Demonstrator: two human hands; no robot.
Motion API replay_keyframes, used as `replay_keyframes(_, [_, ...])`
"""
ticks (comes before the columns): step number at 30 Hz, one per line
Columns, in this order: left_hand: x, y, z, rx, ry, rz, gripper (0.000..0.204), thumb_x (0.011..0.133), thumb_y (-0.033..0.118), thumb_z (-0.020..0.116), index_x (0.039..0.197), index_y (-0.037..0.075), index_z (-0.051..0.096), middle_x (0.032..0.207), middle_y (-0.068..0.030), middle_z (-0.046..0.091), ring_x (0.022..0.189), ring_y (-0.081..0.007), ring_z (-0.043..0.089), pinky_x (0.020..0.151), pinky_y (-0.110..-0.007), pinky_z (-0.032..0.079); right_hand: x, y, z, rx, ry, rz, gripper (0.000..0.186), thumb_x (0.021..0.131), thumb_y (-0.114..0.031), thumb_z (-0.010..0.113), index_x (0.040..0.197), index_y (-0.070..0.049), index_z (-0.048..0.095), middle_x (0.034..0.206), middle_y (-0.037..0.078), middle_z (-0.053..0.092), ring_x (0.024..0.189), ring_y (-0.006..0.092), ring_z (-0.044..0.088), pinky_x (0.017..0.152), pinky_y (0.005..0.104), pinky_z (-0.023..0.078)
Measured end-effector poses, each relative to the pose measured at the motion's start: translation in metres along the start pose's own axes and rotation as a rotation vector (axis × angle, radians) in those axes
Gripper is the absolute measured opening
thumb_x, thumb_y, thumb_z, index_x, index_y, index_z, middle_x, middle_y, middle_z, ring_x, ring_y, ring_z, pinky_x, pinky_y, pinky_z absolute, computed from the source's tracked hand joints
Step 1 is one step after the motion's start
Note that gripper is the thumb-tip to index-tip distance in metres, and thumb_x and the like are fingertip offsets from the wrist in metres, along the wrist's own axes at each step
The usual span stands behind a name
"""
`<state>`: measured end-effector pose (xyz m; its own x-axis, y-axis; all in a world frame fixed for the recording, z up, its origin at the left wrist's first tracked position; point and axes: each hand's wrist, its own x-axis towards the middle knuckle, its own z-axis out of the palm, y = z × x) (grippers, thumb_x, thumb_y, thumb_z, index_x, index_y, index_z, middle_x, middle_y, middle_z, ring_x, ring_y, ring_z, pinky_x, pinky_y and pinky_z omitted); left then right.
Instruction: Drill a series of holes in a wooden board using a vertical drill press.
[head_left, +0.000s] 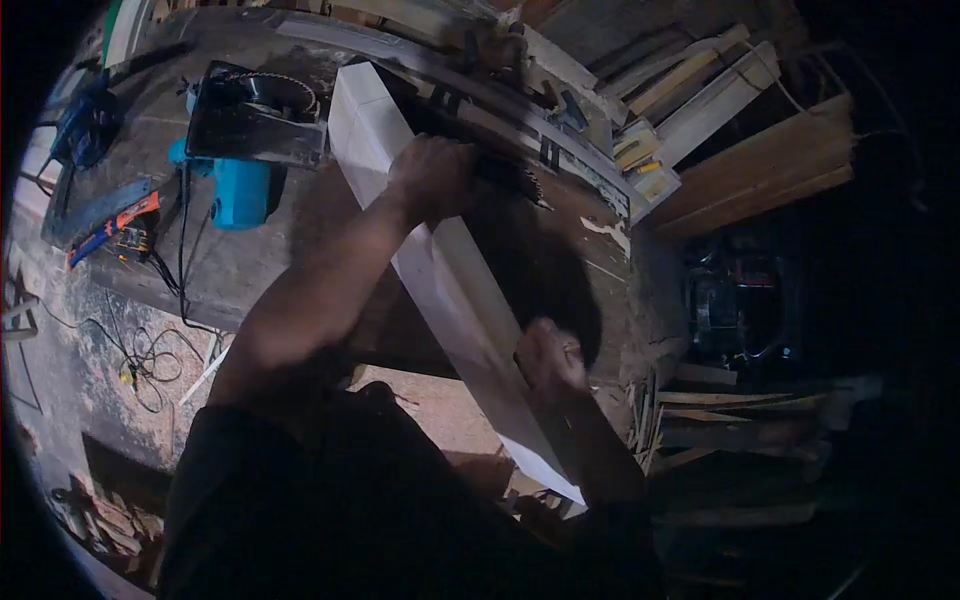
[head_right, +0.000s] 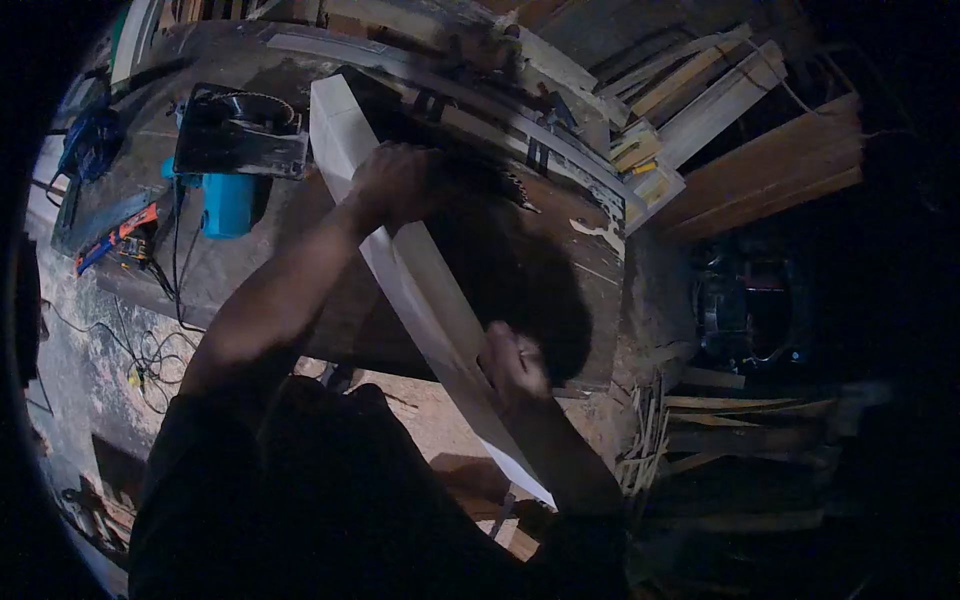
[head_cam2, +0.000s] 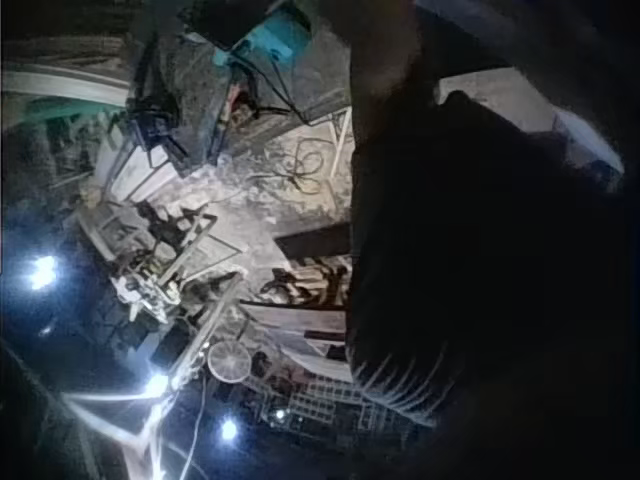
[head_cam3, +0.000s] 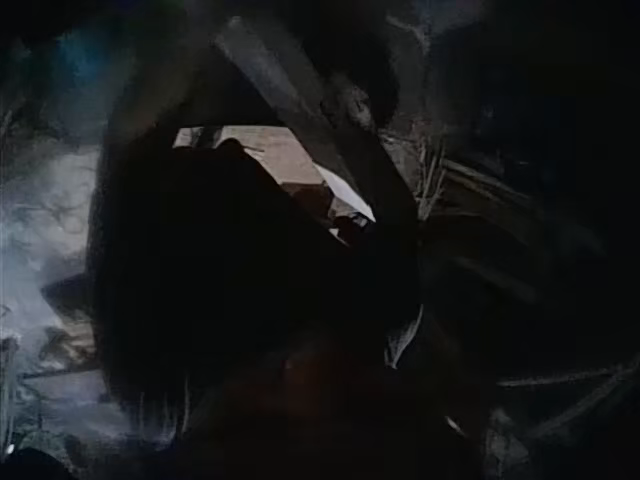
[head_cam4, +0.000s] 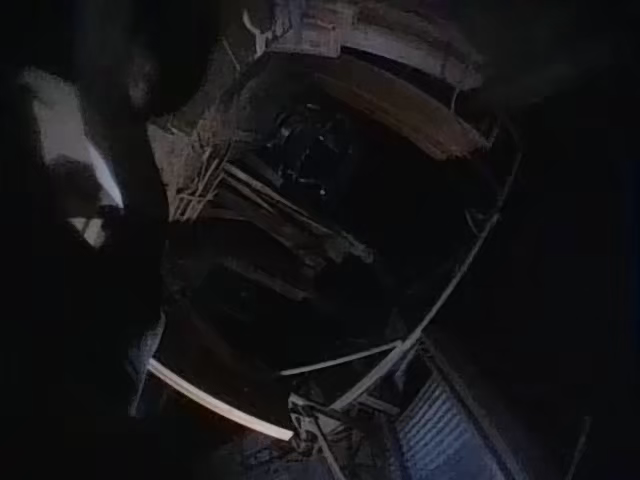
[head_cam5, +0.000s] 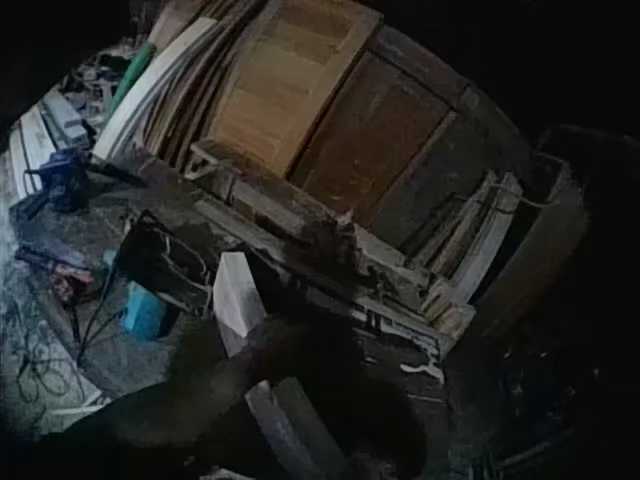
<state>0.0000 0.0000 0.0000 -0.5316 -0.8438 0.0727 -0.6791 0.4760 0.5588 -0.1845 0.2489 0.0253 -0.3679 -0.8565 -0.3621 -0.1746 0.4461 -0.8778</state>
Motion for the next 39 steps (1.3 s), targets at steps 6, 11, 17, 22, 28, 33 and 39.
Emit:
replay_keyframes(6, [0.004,0.003,-0.001,0.027,-0.038,-0.005,0.041,0.084,0.040,0.062,0.111,0.010,0.069,0.103,-0.0166,0.072,0.102,-0.0338,0.068,0.094,-0.047,0.049,-0.015,-0.094,-0.013,0.138,-0.099,0.106,0.038,0.106,-0.036,0.045,0.077,-0.012,0.048,0.059,-0.003,0.041,0.052,0.0083,0.037,0.048,0.0257,0.028])
replay_keyframes(11, [0.001,-0.009,0.008,0.007,0.142,0.120,0.050,0.087,0.052,0.061,0.109,0.008,0.069,0.103,-0.0195,0.070,0.101,-0.0386,0.066,0.091,-0.050,0.051,-0.001,-0.058,0.010,0.404,-0.011,-0.440,0.031,0.104,-0.020,0.052,0.075,-0.010,0.043,0.061,-0.001,0.041,0.051,0.0075,0.035,0.047,0.0242,0.028])
replay_keyframes(17, [0.006,-0.008,0.011,0.019,0.110,0.087,0.047,0.088,0.048,0.060,0.112,0.009,0.068,0.108,-0.0174,0.070,0.108,-0.0366,0.064,0.097,-0.049,0.047,-0.003,0.005,0.004,0.140,-0.048,-0.852,0.017,0.098,-0.014,0.057,0.084,-0.004,0.061,0.075,0.008,0.057,0.065,0.0168,0.052,0.059,0.0288,0.041])
replay_keyframes(22, [0.005,-0.002,0.005,0.071,0.021,0.074,0.046,0.087,0.046,0.061,0.115,0.010,0.067,0.111,-0.0176,0.070,0.109,-0.0363,0.064,0.099,-0.048,0.047,-0.043,0.005,-0.030,-0.571,-0.015,-0.625,0.018,0.093,-0.016,0.062,0.097,0.000,0.070,0.090,0.017,0.064,0.083,0.0271,0.064,0.072,0.0373,0.051])
replay_keyframes(28, [0.003,0.000,0.000,0.154,0.009,0.060,0.045,0.087,0.049,0.061,0.118,0.018,0.068,0.106,-0.0151,0.072,0.105,-0.0334,0.067,0.097,-0.047,0.049,-0.043,-0.024,-0.056,-0.787,-0.357,-0.390,0.016,0.093,-0.017,0.062,0.100,-0.005,0.069,0.086,0.014,0.064,0.082,0.0238,0.065,0.074,0.0344,0.050])
replay_keyframes(33, [0.002,-0.002,0.002,0.054,0.075,0.106,0.041,0.086,0.041,0.062,0.110,0.008,0.067,0.101,-0.0204,0.071,0.101,-0.0398,0.066,0.094,-0.052,0.050,-0.025,-0.025,-0.045,-0.764,-0.452,-0.482,0.014,0.090,-0.017,0.068,0.094,-0.004,0.066,0.082,0.015,0.062,0.079,0.0258,0.065,0.068,0.0362,0.049])
replay_keyframes(39, [0.001,-0.004,0.004,0.070,0.104,0.132,0.045,0.084,0.048,0.063,0.118,0.019,0.068,0.105,-0.0154,0.072,0.101,-0.0356,0.067,0.095,-0.048,0.050,-0.012,-0.035,-0.037,-0.883,-0.416,-0.412,0.015,0.091,-0.017,0.067,0.092,-0.002,0.065,0.082,0.015,0.065,0.073,0.0257,0.066,0.064,0.0378,0.049])
